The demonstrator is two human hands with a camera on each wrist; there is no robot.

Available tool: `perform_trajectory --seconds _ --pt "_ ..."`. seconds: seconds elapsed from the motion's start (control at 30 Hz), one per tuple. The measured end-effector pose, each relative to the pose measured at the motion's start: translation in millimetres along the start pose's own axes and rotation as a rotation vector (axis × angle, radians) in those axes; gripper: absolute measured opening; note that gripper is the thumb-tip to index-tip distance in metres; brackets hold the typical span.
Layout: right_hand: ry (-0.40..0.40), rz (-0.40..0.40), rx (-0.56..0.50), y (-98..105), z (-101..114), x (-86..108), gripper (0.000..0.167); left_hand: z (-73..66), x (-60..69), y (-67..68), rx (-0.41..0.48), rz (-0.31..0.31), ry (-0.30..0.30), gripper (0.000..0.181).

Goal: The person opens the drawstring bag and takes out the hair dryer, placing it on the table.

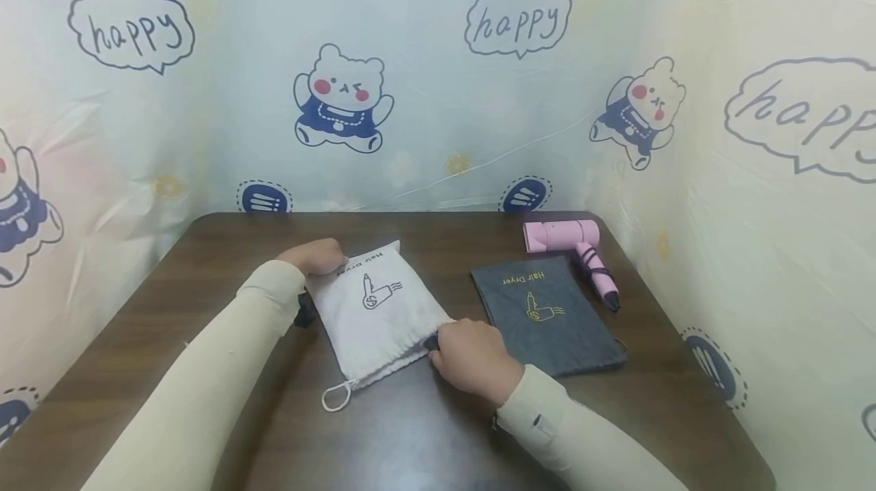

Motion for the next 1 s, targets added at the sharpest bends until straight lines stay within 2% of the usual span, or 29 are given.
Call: perform_trajectory --seconds 0.53,0.77,1.0 --pt "0.023 -0.014 0.039 2 -3 8.1 0.04 -1.7 -2.3 -1.2 -0.037 -0.004 -0.029 0.028" --pt "0.014 -0.007 0.04 2 -6 10.9 0.041 -0.8 -3.9 -1.5 -0.035 0.004 -0.007 0.032" --pt "0.018 -0.051 0.078 4 -8 13.8 0.039 -1.2 -4.6 -1.9 -0.061 0.009 -0.007 0.031"
Point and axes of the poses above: each hand's wrist, its own x-axis away from the middle knuckle, its own y-axis out of the back of the hand, z = x × y, the point moved 9 cm from there along -x, towards the middle knuckle, and after that the axes turned 2 degrees about -x, right-handed, at the moved point
